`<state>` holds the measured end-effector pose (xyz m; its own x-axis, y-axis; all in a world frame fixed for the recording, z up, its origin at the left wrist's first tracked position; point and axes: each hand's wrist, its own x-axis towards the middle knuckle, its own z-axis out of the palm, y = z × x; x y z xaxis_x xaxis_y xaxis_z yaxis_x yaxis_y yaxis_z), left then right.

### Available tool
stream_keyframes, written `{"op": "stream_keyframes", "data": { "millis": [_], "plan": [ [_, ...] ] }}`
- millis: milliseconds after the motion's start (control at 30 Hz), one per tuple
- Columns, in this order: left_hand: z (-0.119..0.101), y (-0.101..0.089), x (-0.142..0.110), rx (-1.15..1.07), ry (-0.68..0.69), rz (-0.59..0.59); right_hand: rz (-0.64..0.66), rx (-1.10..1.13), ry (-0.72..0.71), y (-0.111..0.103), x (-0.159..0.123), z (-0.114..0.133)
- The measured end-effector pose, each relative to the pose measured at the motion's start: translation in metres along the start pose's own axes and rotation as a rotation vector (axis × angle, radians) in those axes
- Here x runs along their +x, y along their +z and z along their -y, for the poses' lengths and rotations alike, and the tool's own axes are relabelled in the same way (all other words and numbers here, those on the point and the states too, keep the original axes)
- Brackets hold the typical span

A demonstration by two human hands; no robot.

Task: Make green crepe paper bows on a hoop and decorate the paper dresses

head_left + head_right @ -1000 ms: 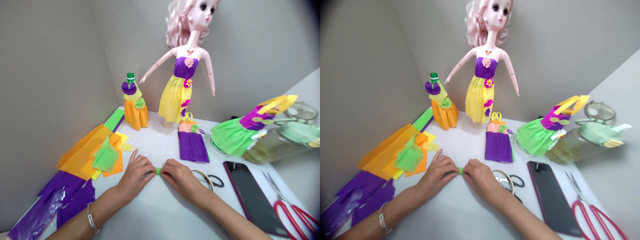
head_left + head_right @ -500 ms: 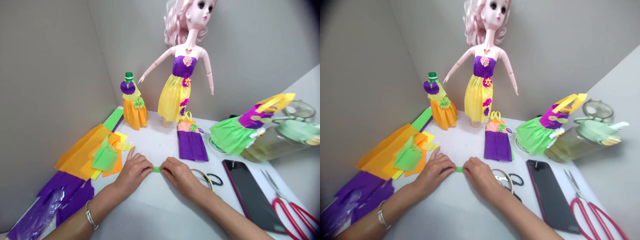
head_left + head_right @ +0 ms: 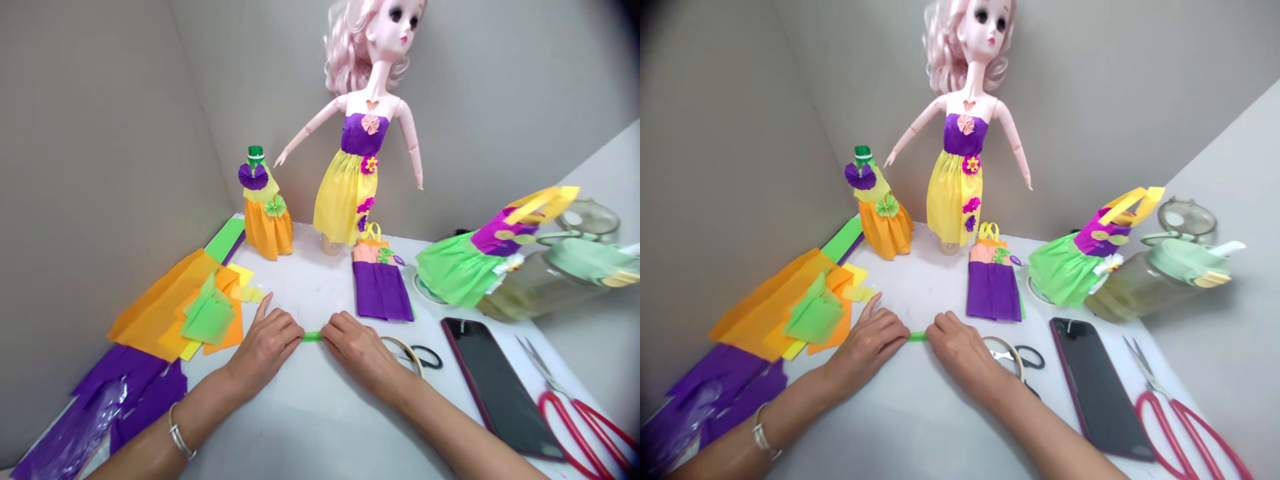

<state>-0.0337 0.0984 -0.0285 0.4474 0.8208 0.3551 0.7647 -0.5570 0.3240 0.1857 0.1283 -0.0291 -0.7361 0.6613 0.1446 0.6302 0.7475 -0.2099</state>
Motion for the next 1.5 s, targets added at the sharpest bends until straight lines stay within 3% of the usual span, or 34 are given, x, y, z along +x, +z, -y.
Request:
{"op": "stream_keyframes", "data": {
  "millis": [533, 800, 900, 1067, 1300, 1500],
  "plan": [
    [-0.004, -0.001, -0.003, 0.119, 0.089, -0.006, 0.041, -0.04, -0.067, -0.011, -0.004, -0.003],
    [-0.008, 0.002, -0.008, 0.252, 0.111, 0.047, 0.104, -0.26, -0.216, -0.027, -0.006, 0.01],
    [-0.019, 0.01, -0.013, 0.392, 0.098, 0.029, 0.076, -0.38, -0.185, -0.021, -0.01, 0.019],
    [-0.033, 0.022, -0.025, 0.542, 0.109, 0.105, 0.02, -0.49, -0.129, -0.012, -0.015, 0.03],
    [-0.029, 0.02, -0.023, 0.495, 0.135, 0.089, -0.184, -0.428, -0.286, -0.009, -0.016, 0.039],
    [-0.029, 0.02, -0.025, 0.473, 0.138, 0.114, -0.184, -0.429, -0.31, 0.005, -0.016, 0.048]
  ]
}}
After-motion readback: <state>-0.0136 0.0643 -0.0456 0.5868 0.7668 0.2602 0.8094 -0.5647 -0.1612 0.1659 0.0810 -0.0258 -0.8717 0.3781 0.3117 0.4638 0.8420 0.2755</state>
